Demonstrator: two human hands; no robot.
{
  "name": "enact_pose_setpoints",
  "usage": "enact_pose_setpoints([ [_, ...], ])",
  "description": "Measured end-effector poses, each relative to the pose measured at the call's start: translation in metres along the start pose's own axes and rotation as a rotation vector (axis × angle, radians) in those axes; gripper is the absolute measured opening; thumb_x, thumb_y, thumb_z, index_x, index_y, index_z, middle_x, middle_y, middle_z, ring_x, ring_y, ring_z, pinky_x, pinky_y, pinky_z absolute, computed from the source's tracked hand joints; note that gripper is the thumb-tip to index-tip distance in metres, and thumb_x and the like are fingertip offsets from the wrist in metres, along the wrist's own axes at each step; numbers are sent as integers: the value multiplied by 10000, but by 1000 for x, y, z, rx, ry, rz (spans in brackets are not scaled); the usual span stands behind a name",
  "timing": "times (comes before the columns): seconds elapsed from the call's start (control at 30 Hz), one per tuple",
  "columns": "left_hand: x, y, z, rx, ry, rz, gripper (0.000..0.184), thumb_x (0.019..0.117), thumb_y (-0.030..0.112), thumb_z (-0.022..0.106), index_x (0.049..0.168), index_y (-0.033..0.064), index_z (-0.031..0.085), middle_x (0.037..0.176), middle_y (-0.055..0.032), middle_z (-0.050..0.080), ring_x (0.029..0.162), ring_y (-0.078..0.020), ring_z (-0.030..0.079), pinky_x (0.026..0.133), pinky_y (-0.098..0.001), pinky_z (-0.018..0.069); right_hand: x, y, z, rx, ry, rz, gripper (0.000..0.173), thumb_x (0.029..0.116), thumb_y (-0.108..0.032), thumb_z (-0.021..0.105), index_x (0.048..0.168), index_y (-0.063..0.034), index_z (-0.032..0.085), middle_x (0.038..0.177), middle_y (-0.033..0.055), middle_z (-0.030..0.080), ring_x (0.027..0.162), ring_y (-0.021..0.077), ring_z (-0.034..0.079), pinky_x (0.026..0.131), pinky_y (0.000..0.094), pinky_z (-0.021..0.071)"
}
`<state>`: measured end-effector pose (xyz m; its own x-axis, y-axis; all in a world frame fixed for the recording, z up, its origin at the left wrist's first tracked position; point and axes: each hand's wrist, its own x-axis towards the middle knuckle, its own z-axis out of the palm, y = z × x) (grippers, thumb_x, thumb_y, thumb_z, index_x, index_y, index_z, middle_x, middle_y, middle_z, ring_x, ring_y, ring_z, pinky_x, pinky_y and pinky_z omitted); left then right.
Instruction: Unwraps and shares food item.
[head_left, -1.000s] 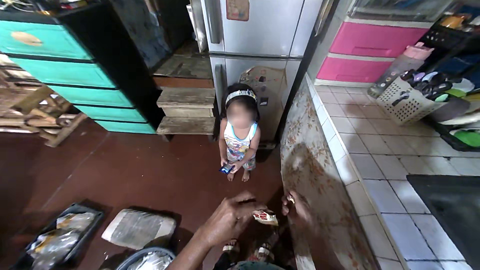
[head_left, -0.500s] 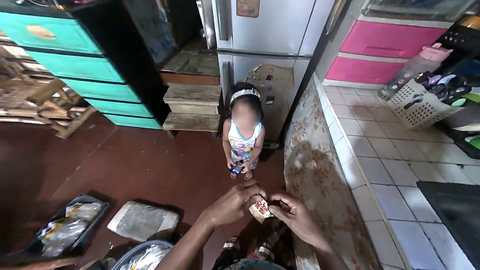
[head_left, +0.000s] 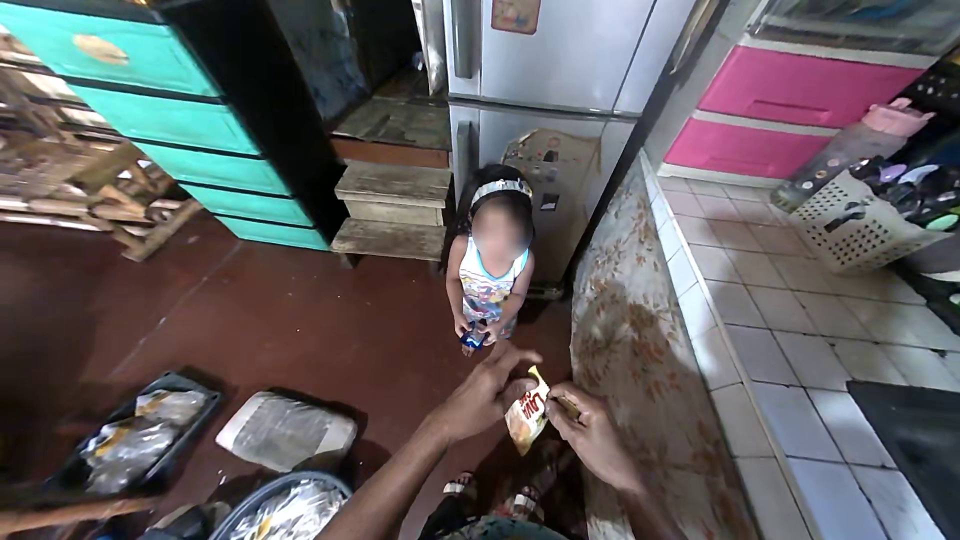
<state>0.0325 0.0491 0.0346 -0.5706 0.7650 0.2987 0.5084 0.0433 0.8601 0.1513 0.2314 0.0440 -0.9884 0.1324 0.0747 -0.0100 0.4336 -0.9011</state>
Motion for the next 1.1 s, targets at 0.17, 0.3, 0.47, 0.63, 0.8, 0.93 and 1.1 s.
enact_pose_setpoints([
  [0.17,-2,10,13,-70,66,-151,404,909,282,766,1134,-31,644,1093,-160,648,895,-144,676,793,-276,590,4,-2,5,-13,116,91,146,941,-72,628,1022,7,719,815,25,679,616,-20,557,603,155,494],
  [0.3,2,8,10,-1,-27,-139,268,943,194,716,1081,-34,683,1016,-164,689,887,-167,691,819,-289,588,5,-6,6,-198,62,3,189,983,-57,584,1064,38,725,926,149,712,724,150,655,708,291,566],
  [0.47,3,12,22,390,-19,-72,219,944,131,652,1051,-56,694,942,-218,695,807,-347,708,725,-494,590,6,-9,14,-538,44,-45,214,979,-73,595,1080,69,718,1028,247,724,893,391,738,790,518,603],
  [0.63,-8,-9,54,656,6,93,190,921,137,648,987,-34,697,935,-189,696,786,-328,727,623,-453,605,-3,8,15,-640,-72,-5,230,950,-83,582,1070,81,691,1005,250,704,855,387,728,734,516,598],
  [0.8,-18,-28,71,652,121,180,171,903,145,600,900,4,697,859,-137,680,697,-269,707,549,-392,583,-18,21,23,-612,28,-42,183,901,-74,604,965,59,714,861,208,710,744,356,721,656,513,587],
  [0.93,-12,-12,72,356,279,-170,207,923,123,578,896,-38,706,884,-176,696,727,-298,707,629,-464,588,-12,19,28,-588,289,34,139,881,-74,627,899,45,697,785,182,678,662,334,687,587,501,562],
  [1.1,-6,-18,59,-142,398,-443,260,984,160,509,950,-21,693,781,-59,661,657,-92,630,653,-289,558,-2,17,21,-210,350,85,190,946,-69,572,957,73,699,816,146,666,733,163,625,697,319,529],
])
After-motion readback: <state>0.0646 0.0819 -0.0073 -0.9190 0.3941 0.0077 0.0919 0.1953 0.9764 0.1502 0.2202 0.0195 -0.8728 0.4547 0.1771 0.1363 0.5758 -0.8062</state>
